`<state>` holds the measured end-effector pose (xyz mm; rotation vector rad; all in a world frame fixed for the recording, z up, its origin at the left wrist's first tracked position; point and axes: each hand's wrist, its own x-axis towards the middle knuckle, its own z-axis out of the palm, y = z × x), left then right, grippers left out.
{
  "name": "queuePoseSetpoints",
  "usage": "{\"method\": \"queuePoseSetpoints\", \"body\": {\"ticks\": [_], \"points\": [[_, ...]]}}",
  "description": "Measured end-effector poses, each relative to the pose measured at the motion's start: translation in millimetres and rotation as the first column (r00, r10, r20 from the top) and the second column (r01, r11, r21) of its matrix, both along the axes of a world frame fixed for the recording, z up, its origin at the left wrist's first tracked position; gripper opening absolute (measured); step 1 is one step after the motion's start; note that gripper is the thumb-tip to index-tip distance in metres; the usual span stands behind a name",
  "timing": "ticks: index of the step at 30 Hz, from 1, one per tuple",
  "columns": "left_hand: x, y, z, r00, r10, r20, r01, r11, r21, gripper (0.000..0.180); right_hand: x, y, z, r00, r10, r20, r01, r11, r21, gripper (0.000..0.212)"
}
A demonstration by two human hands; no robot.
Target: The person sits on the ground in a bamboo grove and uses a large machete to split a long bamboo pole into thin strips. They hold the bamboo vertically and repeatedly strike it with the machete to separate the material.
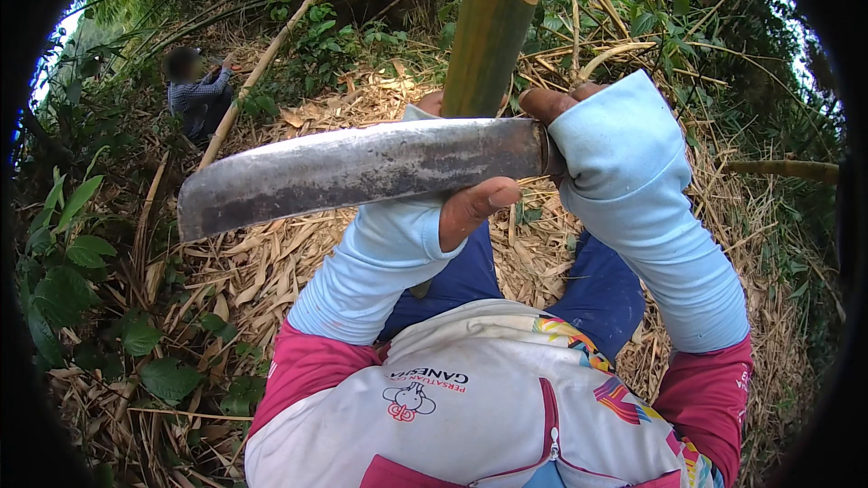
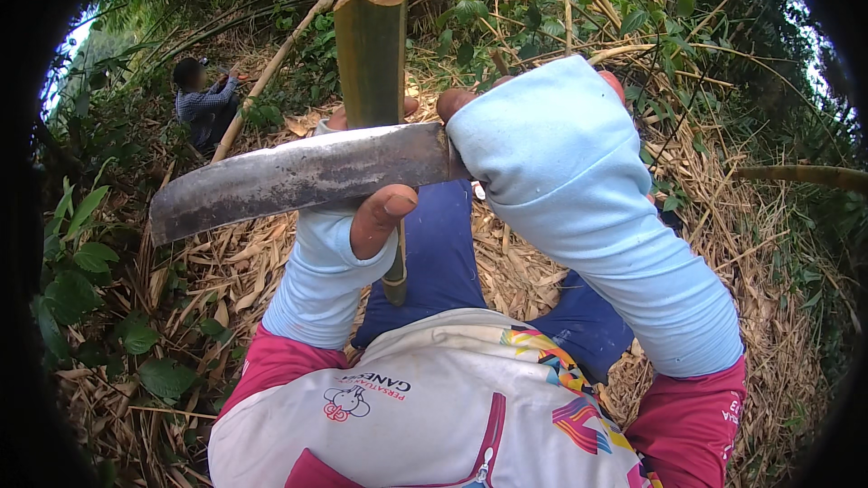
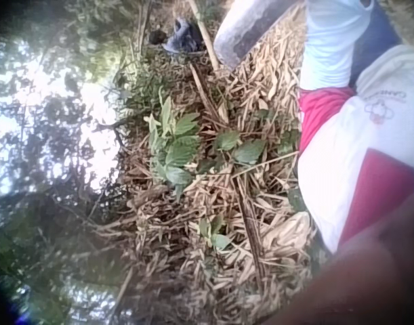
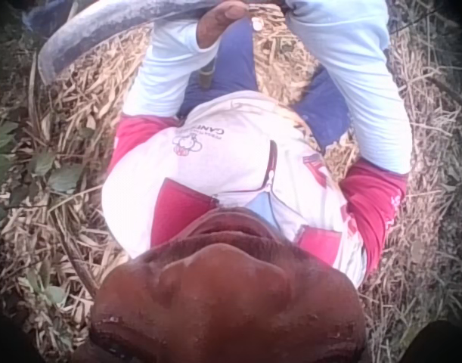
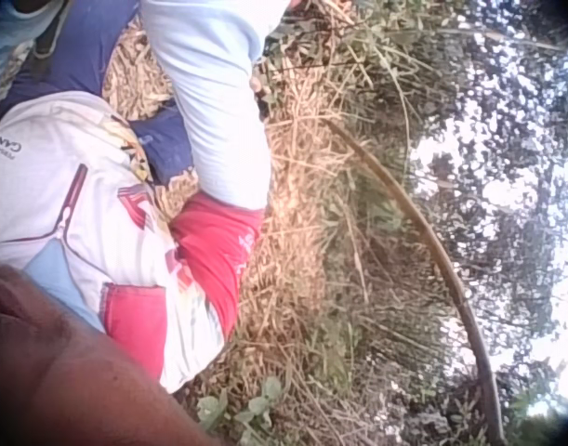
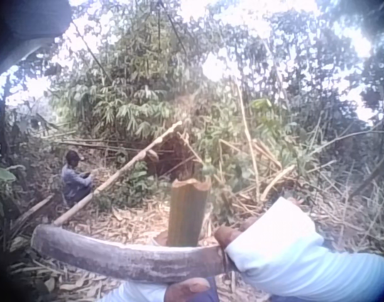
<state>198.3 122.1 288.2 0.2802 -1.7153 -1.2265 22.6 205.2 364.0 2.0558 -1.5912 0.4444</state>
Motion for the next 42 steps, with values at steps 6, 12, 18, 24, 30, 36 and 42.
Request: {"method": "queuePoseSetpoints", "body": {"ticks": [6,12,18,24,30,36,42], "points": [[0.5,-2.8,-1.2,1.0,0.02,0.017,-0.018,0.996,-0.091,0.094,-0.2,0.4,1.4,1.0,0.007,0.002,-0.007,1.0,0.012,0.042],[-2.2,-6.4,-3.1,0.999,0.02,0.029,-0.016,0.991,-0.131,0.092,-2.9,-0.6,2.8,1.0,0.017,0.013,-0.017,1.0,0.018,0.042],[-9.7,-2.8,-5.0,0.998,0.057,-0.015,-0.058,0.997,-0.058,0.082,-7.5,-4.7,-1.6,1.0,0.006,-0.004,-0.006,1.0,0.0,0.043],[-15.5,-5.6,0.6,0.995,0.049,-0.091,-0.066,0.979,-0.195,0.043,-6.3,-7.6,3.3,1.0,0.0,-0.01,0.0,0.999,0.037,0.041],[-16.8,-5.4,4.2,0.997,0.069,-0.04,-0.076,0.977,-0.2,0.04,-13.1,-14.8,1.3,1.0,0.007,-0.019,-0.007,1.0,0.008,0.038],[-26.5,-15.7,-8.3,0.993,0.033,-0.116,-0.034,0.999,-0.01,0.039,-17.4,-33.9,-4.2,1.0,-0.014,-0.011,0.014,1.0,-0.003,0.031],[-38.2,-38.5,-25.4,0.972,0.149,-0.18,-0.133,0.986,0.098,0.048,-19.6,-59.0,-4.3,0.996,-0.089,-0.027,0.09,0.993,0.082,0.022]]}}
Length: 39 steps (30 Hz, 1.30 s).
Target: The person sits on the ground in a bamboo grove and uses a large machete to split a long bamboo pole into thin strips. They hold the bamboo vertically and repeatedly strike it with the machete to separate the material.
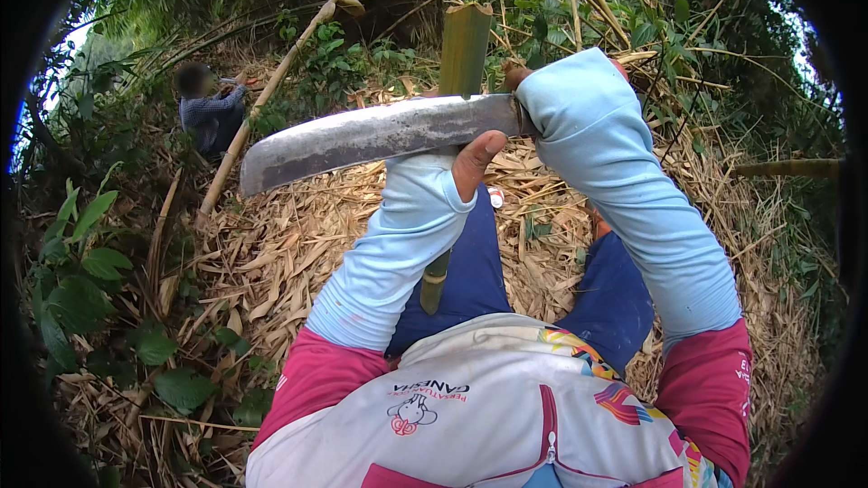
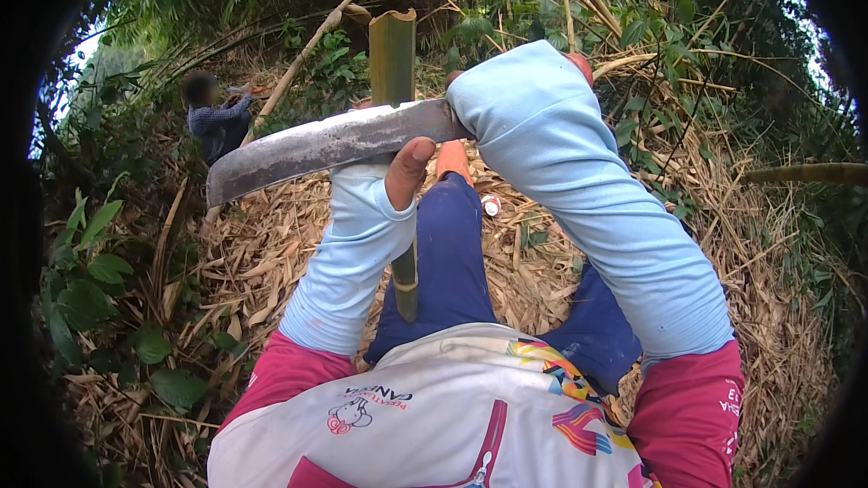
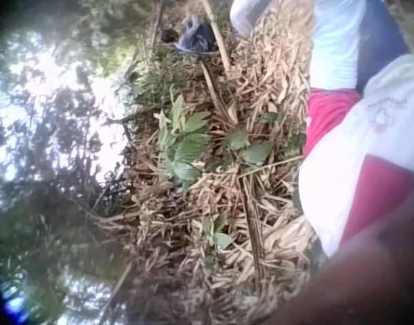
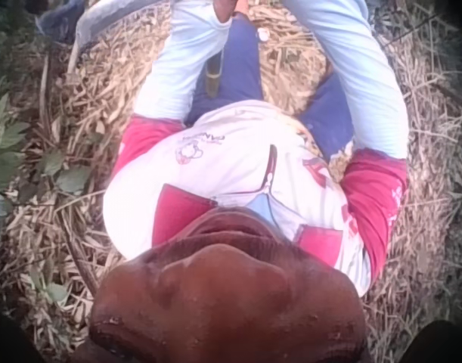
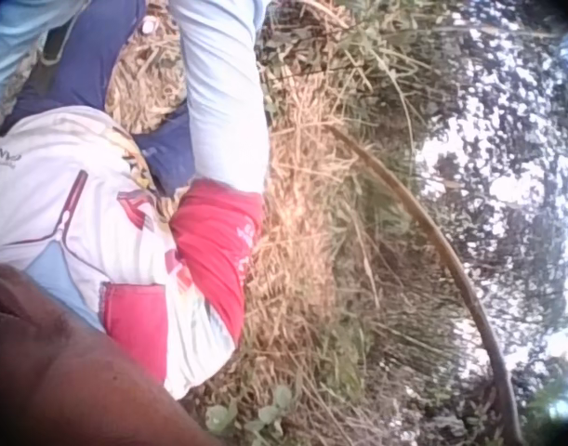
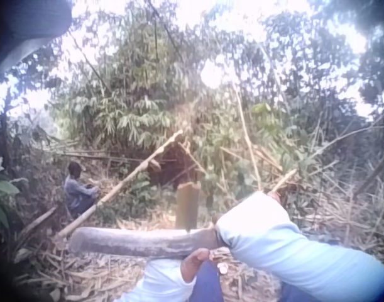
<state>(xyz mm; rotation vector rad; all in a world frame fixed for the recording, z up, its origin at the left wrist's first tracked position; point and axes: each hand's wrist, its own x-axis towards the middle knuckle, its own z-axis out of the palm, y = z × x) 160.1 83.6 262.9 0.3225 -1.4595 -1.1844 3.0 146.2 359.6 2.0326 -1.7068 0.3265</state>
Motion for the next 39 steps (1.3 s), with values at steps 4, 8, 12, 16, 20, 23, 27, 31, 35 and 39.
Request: {"method": "queuePoseSetpoints", "body": {"ticks": [4,8,12,16,20,23,27,31,35,39], "points": [[1.1,-14.4,-3.5,0.983,0.056,0.172,-0.079,0.988,0.131,0.059,1.3,-15.4,1.8,1.0,-0.026,0.003,0.026,0.998,0.058,0.018],[-12.2,-53.2,-38.8,0.975,0.18,0.129,-0.176,0.983,-0.044,0.063,2.0,-28.3,-1.8,1.0,-0.015,-0.011,0.015,0.999,0.048,0.017],[-11.0,-43.7,-19.4,0.98,0.175,0.091,-0.172,0.984,-0.044,0.065,-2.4,-33.2,-5.9,1.0,-0.001,-0.01,0.001,1.0,-0.008,0.017],[2.4,-33.7,0.7,0.975,0.141,0.171,-0.142,0.99,-0.006,0.065,1.6,-40.3,-9.2,0.999,-0.031,0.018,0.031,0.999,0.015,0.016],[5.1,-36.2,-4.3,0.95,0.197,0.242,-0.215,0.975,0.049,0.062,4.0,-43.2,-7.1,1.0,-0.022,-0.013,0.022,1.0,0.0,0.016],[7.6,-37.7,-7.7,0.964,0.161,0.212,-0.196,0.968,0.156,0.061,10.4,-43.1,-3.2,0.997,-0.077,0.005,0.077,0.997,0.031,0.015],[4.5,-45.3,-7.3,0.978,0.144,0.154,-0.169,0.971,0.17,0.058,7.6,-50.8,-5.7,0.998,-0.042,0.037,0.042,0.999,0.006,0.014],[7.7,-39.6,2.1,0.96,0.207,0.191,-0.236,0.96,0.148,0.057,4.3,-59.8,-9.6,0.997,-0.008,0.074,0.007,1.0,0.02,0.014],[8.5,-50.6,-7.1,0.962,0.186,0.198,-0.224,0.956,0.191,0.057,6.0,-65.2,-6.3,0.998,-0.026,0.066,0.023,0.999,0.044,0.015],[11.1,-46.9,-2.5,0.958,0.201,0.204,-0.237,0.957,0.17,0.053,5.4,-70.4,-9.8,0.997,-0.014,0.075,0.011,0.999,0.039,0.014]]}}
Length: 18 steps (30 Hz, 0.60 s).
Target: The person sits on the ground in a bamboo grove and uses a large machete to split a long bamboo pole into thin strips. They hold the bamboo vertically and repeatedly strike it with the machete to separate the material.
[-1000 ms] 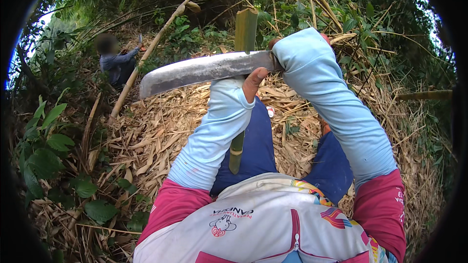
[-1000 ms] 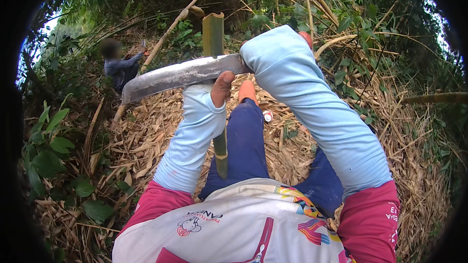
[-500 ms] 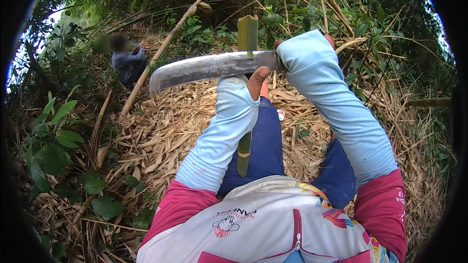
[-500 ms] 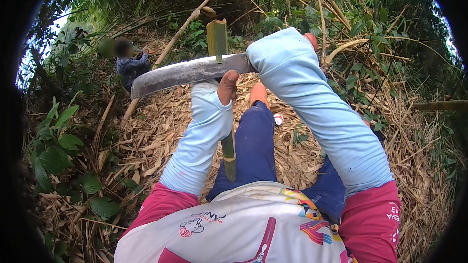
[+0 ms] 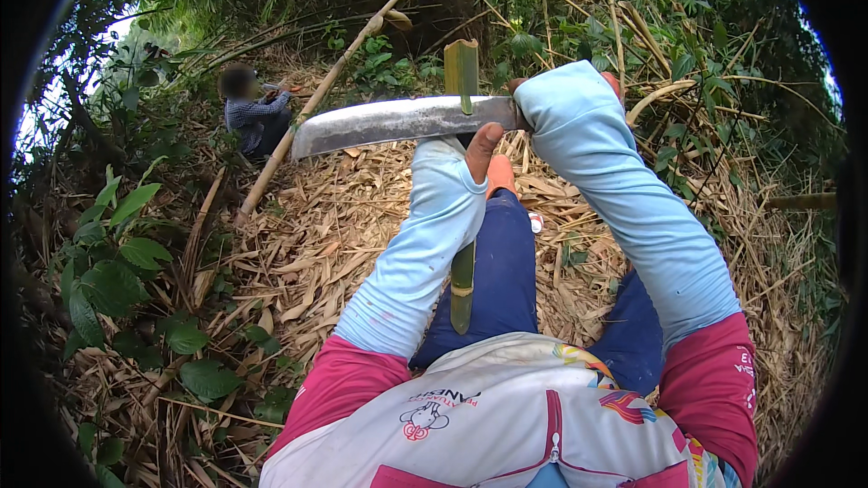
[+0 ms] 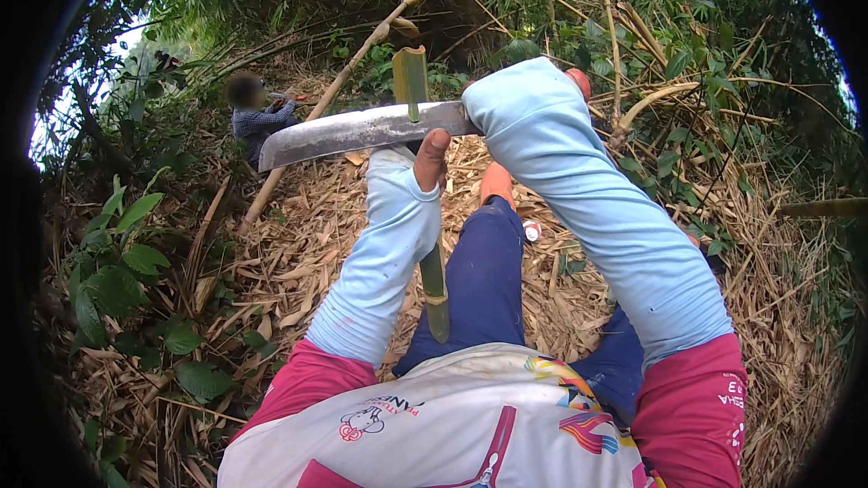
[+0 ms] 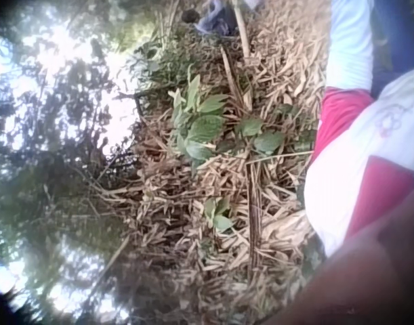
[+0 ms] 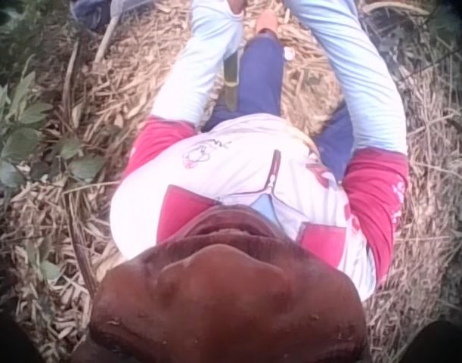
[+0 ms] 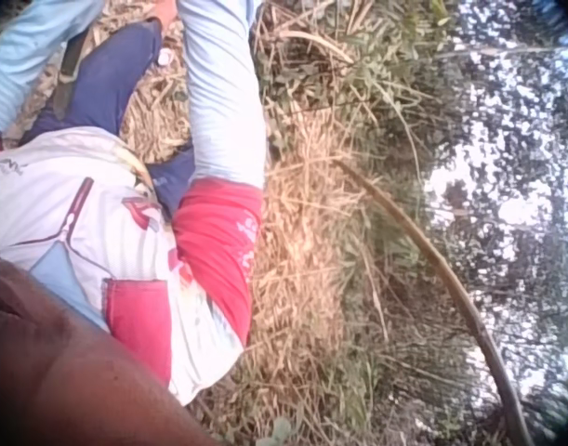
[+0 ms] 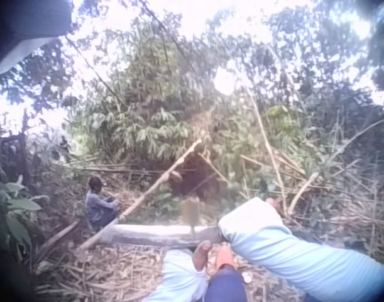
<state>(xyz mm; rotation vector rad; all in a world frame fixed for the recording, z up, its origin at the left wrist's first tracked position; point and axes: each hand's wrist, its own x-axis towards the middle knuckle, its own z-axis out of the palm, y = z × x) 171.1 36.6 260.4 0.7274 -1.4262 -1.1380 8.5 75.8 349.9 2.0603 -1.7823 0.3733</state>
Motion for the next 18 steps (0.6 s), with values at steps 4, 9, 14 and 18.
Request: {"method": "queuePoseSetpoints", "body": {"ticks": [4,9,14,18], "points": [[8.2,12.6,19.3,0.976,-0.05,0.213,0.032,0.996,0.088,0.054,-8.2,-1.0,3.0,1.0,0.028,-0.005,-0.028,1.0,-0.009,0.014],[14.9,16.2,22.5,0.952,-0.183,0.245,0.136,0.971,0.195,0.058,-11.7,6.3,-1.4,0.999,0.043,-0.034,-0.044,0.998,-0.036,0.013],[4.4,21.0,17.6,0.982,-0.188,0.034,0.186,0.981,0.046,0.048,-9.8,20.0,-6.9,0.996,0.09,-0.025,-0.093,0.989,-0.114,0.013],[2.0,29.0,25.9,0.975,-0.212,0.064,0.209,0.977,0.044,0.047,-13.9,18.3,-10.7,0.996,0.061,-0.06,-0.064,0.996,-0.064,0.013]]}}
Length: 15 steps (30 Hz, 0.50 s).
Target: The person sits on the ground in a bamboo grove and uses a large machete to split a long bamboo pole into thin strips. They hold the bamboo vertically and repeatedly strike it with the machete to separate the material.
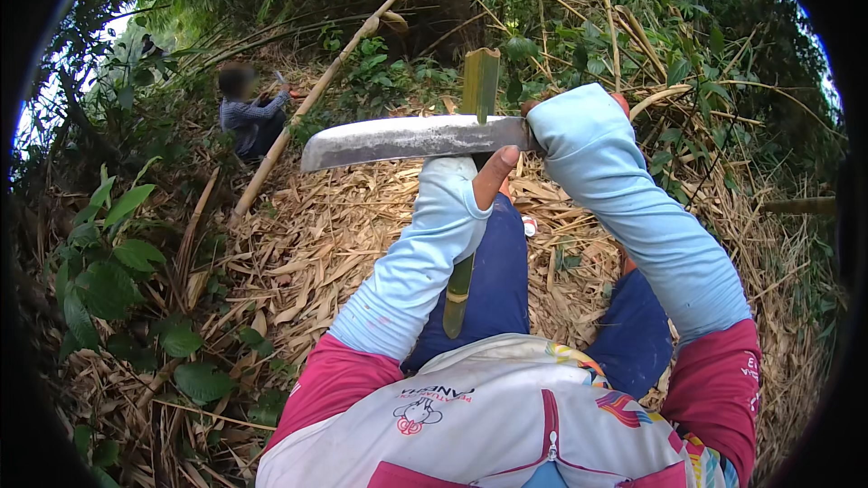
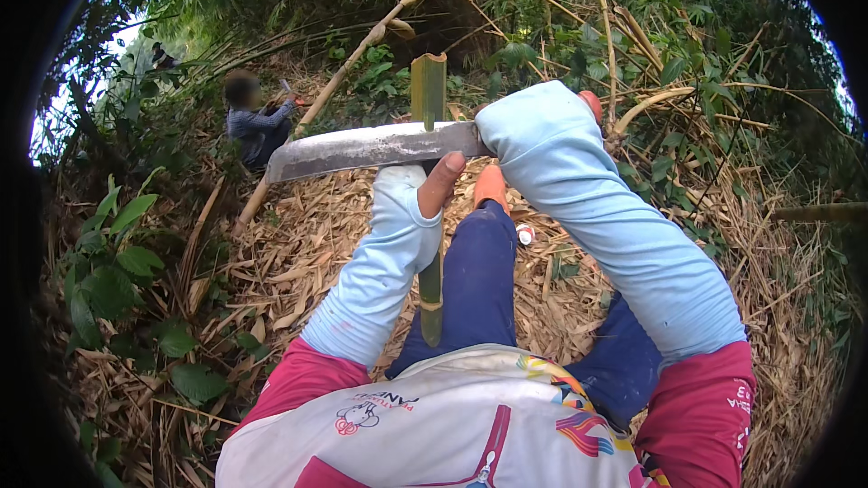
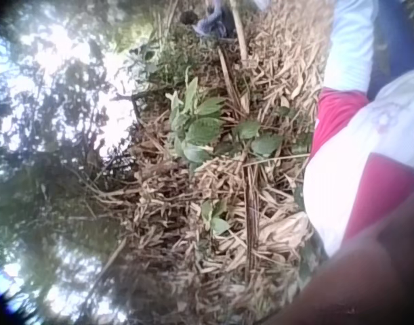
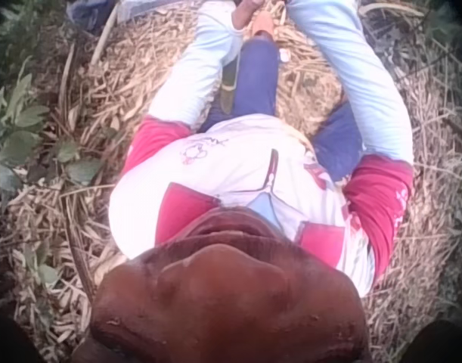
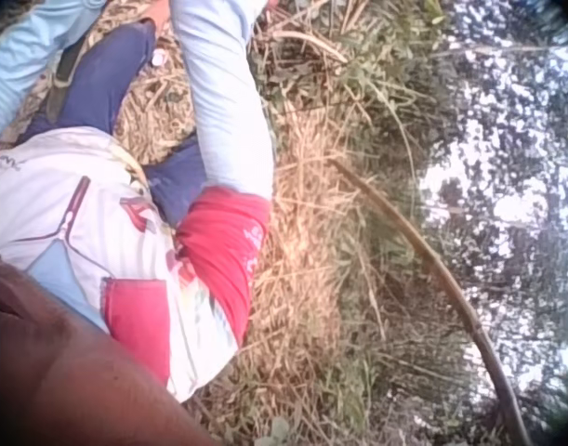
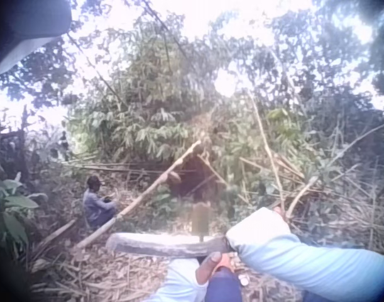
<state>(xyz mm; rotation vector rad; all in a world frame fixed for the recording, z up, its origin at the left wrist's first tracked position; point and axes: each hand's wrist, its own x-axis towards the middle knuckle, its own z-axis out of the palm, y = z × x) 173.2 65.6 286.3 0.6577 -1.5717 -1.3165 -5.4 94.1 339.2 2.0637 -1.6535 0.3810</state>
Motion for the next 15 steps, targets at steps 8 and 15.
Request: {"method": "queuePoseSetpoints", "body": {"ticks": [8,15], "points": [[-11.0,-8.4,-10.1,0.996,-0.006,-0.086,-0.003,0.994,-0.106,0.036,-4.6,-2.3,13.3,0.994,-0.096,-0.053,0.091,0.992,-0.082,0.011],[-11.7,-21.9,-27.1,0.996,0.048,0.08,-0.036,0.989,-0.143,0.037,-14.8,-17.4,20.5,0.982,-0.108,-0.157,0.114,0.993,0.028,0.01]]}}
